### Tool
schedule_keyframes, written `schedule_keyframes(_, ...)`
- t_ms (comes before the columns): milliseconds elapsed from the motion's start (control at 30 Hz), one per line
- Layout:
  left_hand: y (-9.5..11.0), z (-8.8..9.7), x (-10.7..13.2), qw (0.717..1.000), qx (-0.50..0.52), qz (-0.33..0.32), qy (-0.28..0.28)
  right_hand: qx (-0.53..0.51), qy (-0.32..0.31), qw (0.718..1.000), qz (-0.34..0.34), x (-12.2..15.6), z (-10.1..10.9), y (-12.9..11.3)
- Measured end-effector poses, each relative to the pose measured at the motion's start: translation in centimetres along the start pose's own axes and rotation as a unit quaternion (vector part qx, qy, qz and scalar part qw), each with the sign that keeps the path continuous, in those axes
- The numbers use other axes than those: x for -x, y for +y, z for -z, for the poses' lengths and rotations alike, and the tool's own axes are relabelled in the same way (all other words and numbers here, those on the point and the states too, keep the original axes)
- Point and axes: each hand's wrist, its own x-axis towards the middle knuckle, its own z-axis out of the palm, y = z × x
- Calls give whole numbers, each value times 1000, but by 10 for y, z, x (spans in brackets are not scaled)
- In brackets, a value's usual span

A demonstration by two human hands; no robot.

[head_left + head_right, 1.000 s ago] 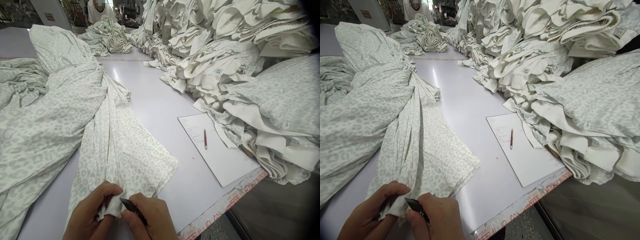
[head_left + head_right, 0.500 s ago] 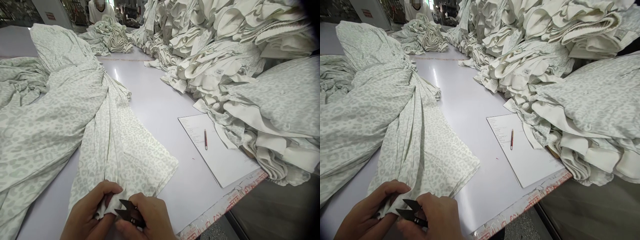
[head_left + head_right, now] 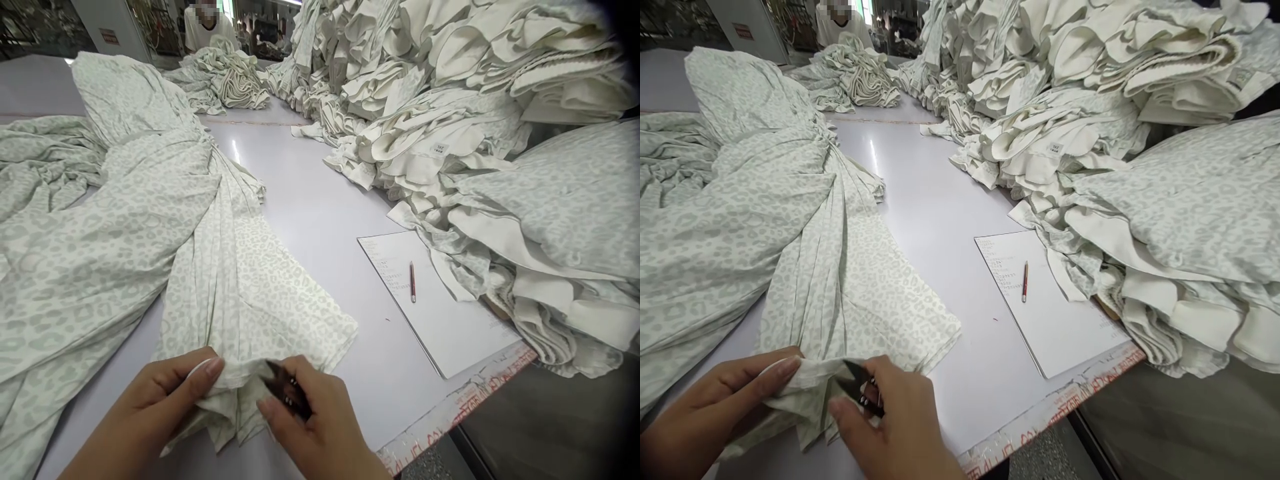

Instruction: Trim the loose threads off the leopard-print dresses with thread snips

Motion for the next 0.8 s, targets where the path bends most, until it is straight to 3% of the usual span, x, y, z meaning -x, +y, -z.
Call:
schedule_keyframes(67, 0, 0, -2, 998, 39, 33, -44, 47, -9, 998, 36, 6, -6, 0)
schedule_keyframes(200, 10, -8, 2, 1000, -27, 1, 3, 147, 37, 984, 97, 6, -16, 2)
schedule_keyframes(333, 17, -16, 8, 997, -63, -7, 36, 163, 53, 973, 152, 1, -18, 2)
schedule_keyframes(600, 5, -13, 6, 997, -67, -17, 40, 96, -6, 995, 33, 10, -12, 5)
schedule_keyframes(800, 0, -13, 3, 992, -107, -58, 35, 92, -2, 995, 25, 10, -16, 7)
